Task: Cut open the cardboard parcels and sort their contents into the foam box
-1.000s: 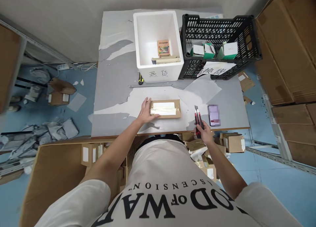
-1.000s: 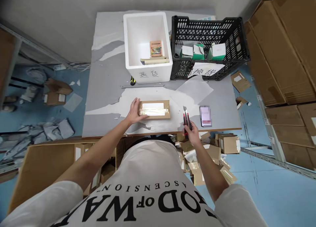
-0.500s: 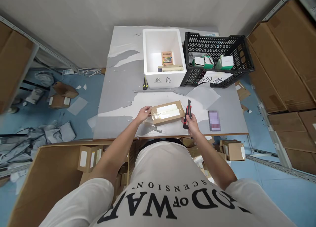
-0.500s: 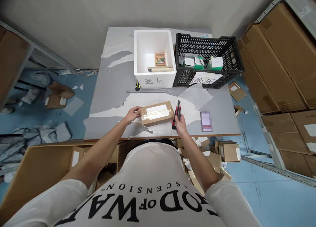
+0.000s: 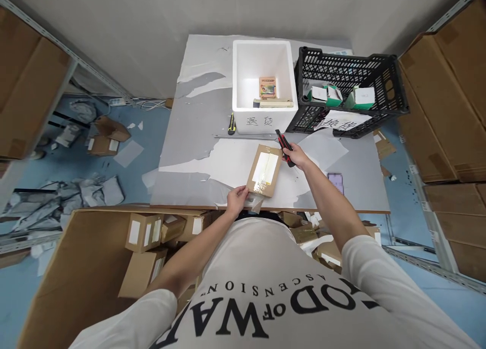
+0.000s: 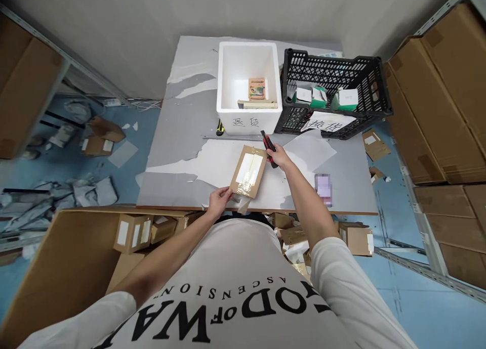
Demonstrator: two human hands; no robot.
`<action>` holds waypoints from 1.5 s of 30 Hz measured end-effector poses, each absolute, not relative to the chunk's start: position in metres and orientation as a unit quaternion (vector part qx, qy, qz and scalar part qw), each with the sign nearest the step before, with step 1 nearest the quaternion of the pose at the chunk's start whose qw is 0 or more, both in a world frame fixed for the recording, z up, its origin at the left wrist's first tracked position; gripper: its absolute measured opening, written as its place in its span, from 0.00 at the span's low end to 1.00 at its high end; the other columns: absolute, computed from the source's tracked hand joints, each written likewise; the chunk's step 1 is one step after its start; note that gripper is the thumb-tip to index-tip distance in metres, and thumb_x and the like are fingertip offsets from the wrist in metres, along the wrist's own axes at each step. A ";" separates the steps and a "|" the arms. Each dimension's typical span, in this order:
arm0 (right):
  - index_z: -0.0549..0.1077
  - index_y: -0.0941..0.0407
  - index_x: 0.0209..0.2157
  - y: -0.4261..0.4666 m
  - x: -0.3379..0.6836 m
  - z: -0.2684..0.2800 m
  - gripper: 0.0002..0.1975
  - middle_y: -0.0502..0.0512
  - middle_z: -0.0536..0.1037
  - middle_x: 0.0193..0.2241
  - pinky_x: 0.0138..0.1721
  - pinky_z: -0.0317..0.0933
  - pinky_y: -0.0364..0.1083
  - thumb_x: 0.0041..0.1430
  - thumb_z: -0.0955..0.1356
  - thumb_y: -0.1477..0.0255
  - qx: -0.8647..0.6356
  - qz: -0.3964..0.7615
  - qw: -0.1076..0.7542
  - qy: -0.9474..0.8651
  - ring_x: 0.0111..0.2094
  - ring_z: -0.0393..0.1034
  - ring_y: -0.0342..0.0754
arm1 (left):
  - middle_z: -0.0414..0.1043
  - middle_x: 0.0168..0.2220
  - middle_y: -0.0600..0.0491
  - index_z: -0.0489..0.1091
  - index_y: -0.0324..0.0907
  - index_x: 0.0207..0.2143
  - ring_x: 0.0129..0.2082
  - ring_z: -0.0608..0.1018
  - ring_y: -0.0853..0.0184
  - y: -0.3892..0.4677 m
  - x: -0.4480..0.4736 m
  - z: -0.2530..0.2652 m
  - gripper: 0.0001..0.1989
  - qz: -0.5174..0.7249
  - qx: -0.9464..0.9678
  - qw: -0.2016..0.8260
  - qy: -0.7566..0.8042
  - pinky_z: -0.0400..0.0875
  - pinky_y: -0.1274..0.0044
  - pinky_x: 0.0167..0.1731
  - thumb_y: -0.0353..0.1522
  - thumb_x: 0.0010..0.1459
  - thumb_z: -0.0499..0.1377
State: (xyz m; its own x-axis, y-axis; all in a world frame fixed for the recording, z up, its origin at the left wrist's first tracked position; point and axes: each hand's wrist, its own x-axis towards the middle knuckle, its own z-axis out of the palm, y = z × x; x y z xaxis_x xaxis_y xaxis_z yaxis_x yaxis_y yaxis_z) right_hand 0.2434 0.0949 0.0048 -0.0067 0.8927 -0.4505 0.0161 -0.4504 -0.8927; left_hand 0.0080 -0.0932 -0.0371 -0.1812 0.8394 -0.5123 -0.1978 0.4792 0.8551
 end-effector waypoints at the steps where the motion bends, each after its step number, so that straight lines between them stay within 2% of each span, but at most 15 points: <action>1: 0.66 0.55 0.35 0.097 0.242 0.003 0.11 0.49 0.72 0.29 0.28 0.71 0.44 0.51 0.71 0.73 -0.603 0.599 0.362 -0.382 0.26 0.68 0.41 | 0.79 0.36 0.48 0.74 0.39 0.39 0.37 0.80 0.62 -0.095 0.010 -0.038 0.21 0.436 0.250 0.595 0.627 0.75 0.67 0.46 0.44 0.47 0.66; 7: 0.66 0.54 0.37 0.093 0.237 -0.007 0.13 0.47 0.70 0.30 0.29 0.69 0.43 0.49 0.71 0.71 -0.593 0.586 0.371 -0.410 0.27 0.65 0.39 | 0.79 0.30 0.49 0.74 0.40 0.36 0.34 0.81 0.61 -0.096 0.012 -0.045 0.19 0.382 0.278 0.607 0.639 0.76 0.66 0.42 0.43 0.44 0.67; 14: 0.65 0.53 0.42 0.081 0.235 -0.010 0.19 0.49 0.71 0.35 0.33 0.69 0.45 0.48 0.70 0.67 -0.596 0.572 0.385 -0.411 0.33 0.67 0.42 | 0.79 0.31 0.47 0.74 0.39 0.34 0.37 0.81 0.58 -0.092 0.001 -0.042 0.20 0.361 0.308 0.592 0.652 0.75 0.66 0.43 0.42 0.41 0.69; 18: 0.65 0.52 0.45 0.065 0.242 -0.007 0.21 0.52 0.73 0.40 0.38 0.69 0.48 0.49 0.69 0.64 -0.599 0.541 0.408 -0.427 0.36 0.68 0.44 | 0.78 0.39 0.44 0.74 0.39 0.36 0.41 0.80 0.57 -0.086 -0.002 -0.039 0.20 0.354 0.350 0.573 0.652 0.73 0.66 0.47 0.40 0.42 0.69; 23: 0.66 0.53 0.48 -0.003 0.253 -0.004 0.24 0.57 0.73 0.48 0.50 0.63 0.53 0.50 0.69 0.59 -0.631 0.483 0.435 -0.424 0.49 0.67 0.50 | 0.68 0.55 0.39 0.68 0.39 0.50 0.52 0.74 0.54 -0.047 -0.009 -0.034 0.28 0.328 0.437 0.535 0.644 0.72 0.65 0.49 0.38 0.46 0.67; 25: 0.67 0.51 0.48 -0.040 0.252 -0.001 0.23 0.57 0.73 0.50 0.50 0.64 0.52 0.51 0.69 0.58 -0.610 0.535 0.455 -0.366 0.52 0.67 0.50 | 0.64 0.59 0.39 0.65 0.39 0.55 0.54 0.72 0.55 -0.015 -0.011 -0.031 0.30 0.322 0.477 0.519 0.632 0.69 0.64 0.52 0.38 0.51 0.64; 29: 0.66 0.44 0.47 -0.105 0.239 0.009 0.21 0.52 0.70 0.55 0.41 0.71 0.54 0.51 0.70 0.56 -0.594 0.622 0.470 -0.199 0.53 0.68 0.53 | 0.60 0.62 0.43 0.62 0.41 0.58 0.58 0.68 0.57 0.059 -0.009 -0.028 0.26 0.320 0.551 0.486 0.598 0.61 0.64 0.58 0.35 0.57 0.57; 32: 0.64 0.40 0.46 -0.130 0.225 0.015 0.21 0.48 0.68 0.57 0.38 0.72 0.58 0.51 0.70 0.55 -0.572 0.673 0.457 -0.108 0.53 0.68 0.55 | 0.64 0.60 0.44 0.65 0.41 0.57 0.57 0.69 0.57 0.097 -0.003 -0.031 0.24 0.288 0.572 0.499 0.584 0.63 0.65 0.57 0.34 0.57 0.56; 36: 0.64 0.43 0.44 -0.135 0.206 0.014 0.23 0.50 0.70 0.54 0.38 0.73 0.58 0.48 0.72 0.56 -0.554 0.687 0.469 -0.043 0.51 0.70 0.56 | 0.69 0.54 0.45 0.69 0.40 0.51 0.53 0.72 0.58 0.107 0.005 -0.039 0.20 0.268 0.580 0.504 0.582 0.65 0.67 0.55 0.34 0.56 0.57; 40: 0.62 0.46 0.47 -0.126 0.198 0.004 0.27 0.54 0.75 0.48 0.38 0.73 0.55 0.46 0.72 0.56 -0.564 0.655 0.500 -0.057 0.50 0.71 0.56 | 0.73 0.49 0.47 0.71 0.41 0.48 0.49 0.74 0.61 0.101 0.007 -0.043 0.17 0.287 0.575 0.483 0.595 0.67 0.68 0.52 0.34 0.56 0.56; 45: 0.63 0.47 0.48 -0.106 0.216 0.002 0.29 0.54 0.77 0.44 0.41 0.73 0.54 0.46 0.74 0.59 -0.553 0.653 0.511 -0.081 0.46 0.74 0.53 | 0.74 0.46 0.47 0.72 0.40 0.45 0.45 0.75 0.61 0.093 -0.005 -0.035 0.15 0.301 0.560 0.461 0.620 0.69 0.68 0.49 0.34 0.54 0.58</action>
